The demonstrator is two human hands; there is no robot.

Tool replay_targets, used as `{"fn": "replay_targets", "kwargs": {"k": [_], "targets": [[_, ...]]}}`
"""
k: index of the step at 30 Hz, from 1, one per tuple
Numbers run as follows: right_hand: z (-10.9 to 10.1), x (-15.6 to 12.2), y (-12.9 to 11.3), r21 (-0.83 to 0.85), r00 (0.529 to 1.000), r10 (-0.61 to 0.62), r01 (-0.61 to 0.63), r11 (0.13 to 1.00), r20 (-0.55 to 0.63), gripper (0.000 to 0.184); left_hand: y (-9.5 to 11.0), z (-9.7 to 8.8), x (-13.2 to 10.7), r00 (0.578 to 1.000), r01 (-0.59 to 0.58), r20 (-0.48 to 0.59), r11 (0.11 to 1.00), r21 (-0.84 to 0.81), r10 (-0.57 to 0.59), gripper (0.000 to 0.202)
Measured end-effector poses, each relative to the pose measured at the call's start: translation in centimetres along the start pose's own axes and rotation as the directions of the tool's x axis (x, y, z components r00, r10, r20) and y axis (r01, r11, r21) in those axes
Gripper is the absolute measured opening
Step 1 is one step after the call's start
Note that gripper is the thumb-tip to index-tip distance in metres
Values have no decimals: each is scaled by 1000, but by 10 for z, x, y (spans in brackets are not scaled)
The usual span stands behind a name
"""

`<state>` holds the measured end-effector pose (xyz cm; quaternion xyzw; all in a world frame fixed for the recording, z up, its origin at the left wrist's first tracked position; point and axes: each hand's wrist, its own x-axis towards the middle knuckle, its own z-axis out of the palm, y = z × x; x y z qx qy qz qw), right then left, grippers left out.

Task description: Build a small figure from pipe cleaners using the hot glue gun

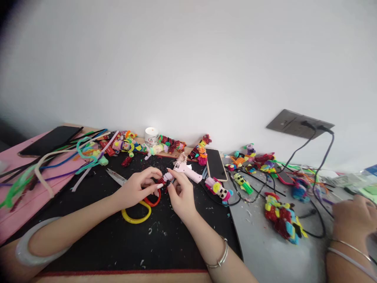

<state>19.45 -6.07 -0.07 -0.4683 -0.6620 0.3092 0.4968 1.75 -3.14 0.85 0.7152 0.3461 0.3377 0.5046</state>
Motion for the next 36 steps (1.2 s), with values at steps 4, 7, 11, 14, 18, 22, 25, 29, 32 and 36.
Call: {"fn": "replay_targets", "kwargs": {"k": [4, 7, 11, 14, 18, 22, 25, 29, 32, 36], "targets": [[-1, 0, -2, 15, 1000, -8, 9, 1000, -13, 37, -4, 1, 4, 997, 4, -75, 995, -104, -12, 18], [-5, 4, 3, -52, 991, 10, -17, 999, -134, 32, -8, 0, 7, 985, -10, -168, 982, -189, -23, 19], [-16, 13, 14, -196, 982, -26, -12, 981, -189, 21, -12, -1, 9, 978, -2, -201, 967, -256, -51, 23], [-24, 18, 20, -279, 981, -24, -31, 960, -192, 17, -12, -2, 9, 975, 20, -207, 964, -264, -77, 26], [-30, 19, 22, -337, 977, -34, -40, 941, -211, 16, -9, -5, 10, 974, 35, -210, 978, -207, -79, 26], [-35, 23, 23, -490, 979, -87, -16, 871, -187, 26, -8, -11, 10, 973, 28, -226, 998, -60, -40, 17], [-38, 25, 23, -668, 982, -96, -40, 743, -166, 11, -8, -15, 11, 978, -2, -207, 998, 57, 13, 15], [-36, 24, 23, -809, 984, 35, -165, 564, -176, 43, -9, -18, 12, 974, 31, -228, 989, 145, 3, 16], [-35, 23, 24, -842, 985, 106, -170, 512, -135, 45, -9, -19, 13, 966, 80, -257, 984, 157, -38, 21], [-35, 23, 27, -824, 985, 105, -170, 540, -135, 43, -10, -19, 14, 964, 94, -262, 977, 191, -42, 21]]}}
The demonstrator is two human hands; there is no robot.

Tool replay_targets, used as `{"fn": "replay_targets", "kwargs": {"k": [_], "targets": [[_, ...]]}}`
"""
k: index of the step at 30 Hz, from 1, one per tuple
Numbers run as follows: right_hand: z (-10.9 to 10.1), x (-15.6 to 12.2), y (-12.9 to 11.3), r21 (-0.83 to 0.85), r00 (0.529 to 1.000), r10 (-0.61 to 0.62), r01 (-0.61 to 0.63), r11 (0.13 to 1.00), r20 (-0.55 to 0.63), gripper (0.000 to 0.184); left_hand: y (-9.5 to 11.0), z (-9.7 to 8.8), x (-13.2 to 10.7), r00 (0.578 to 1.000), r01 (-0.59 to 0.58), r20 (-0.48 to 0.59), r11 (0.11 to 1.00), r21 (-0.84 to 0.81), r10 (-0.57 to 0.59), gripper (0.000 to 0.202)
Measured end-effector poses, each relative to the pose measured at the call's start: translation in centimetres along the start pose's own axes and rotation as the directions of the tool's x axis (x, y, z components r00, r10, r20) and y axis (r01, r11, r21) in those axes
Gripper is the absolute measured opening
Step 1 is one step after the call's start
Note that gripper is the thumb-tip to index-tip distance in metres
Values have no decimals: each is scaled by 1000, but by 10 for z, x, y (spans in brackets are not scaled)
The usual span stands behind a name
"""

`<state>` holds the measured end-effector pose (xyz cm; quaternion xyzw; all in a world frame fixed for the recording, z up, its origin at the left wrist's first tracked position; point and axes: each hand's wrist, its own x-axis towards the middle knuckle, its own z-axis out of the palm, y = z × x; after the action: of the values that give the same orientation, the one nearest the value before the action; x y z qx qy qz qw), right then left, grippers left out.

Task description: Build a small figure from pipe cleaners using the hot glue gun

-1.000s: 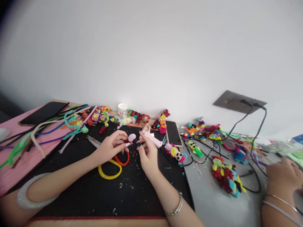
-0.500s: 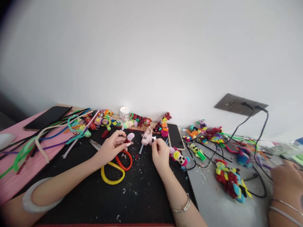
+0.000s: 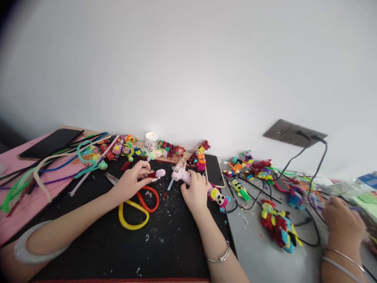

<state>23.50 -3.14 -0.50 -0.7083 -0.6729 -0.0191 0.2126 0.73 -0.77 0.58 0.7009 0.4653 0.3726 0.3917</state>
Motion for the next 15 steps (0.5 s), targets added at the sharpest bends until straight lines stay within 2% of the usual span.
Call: {"fn": "replay_targets", "kwargs": {"k": [5, 9, 11, 15], "targets": [[0, 2, 3, 168, 989, -41, 64, 984, -139, 44, -3, 0, 0, 1000, -31, 4, 999, -24, 31, 14], [-3, 2, 2, 433, 974, -40, 135, 891, -221, 43, -5, -1, -1, 998, -53, -44, 994, -100, 49, 12], [-4, 2, 1, 542, 979, 0, 113, 832, -204, 36, -6, -2, 0, 998, -44, -59, 986, -160, 35, 13], [-3, 1, 0, 710, 995, 89, -34, 703, -40, 25, -6, -5, 3, 995, 0, -93, 964, -265, -26, 17]]}}
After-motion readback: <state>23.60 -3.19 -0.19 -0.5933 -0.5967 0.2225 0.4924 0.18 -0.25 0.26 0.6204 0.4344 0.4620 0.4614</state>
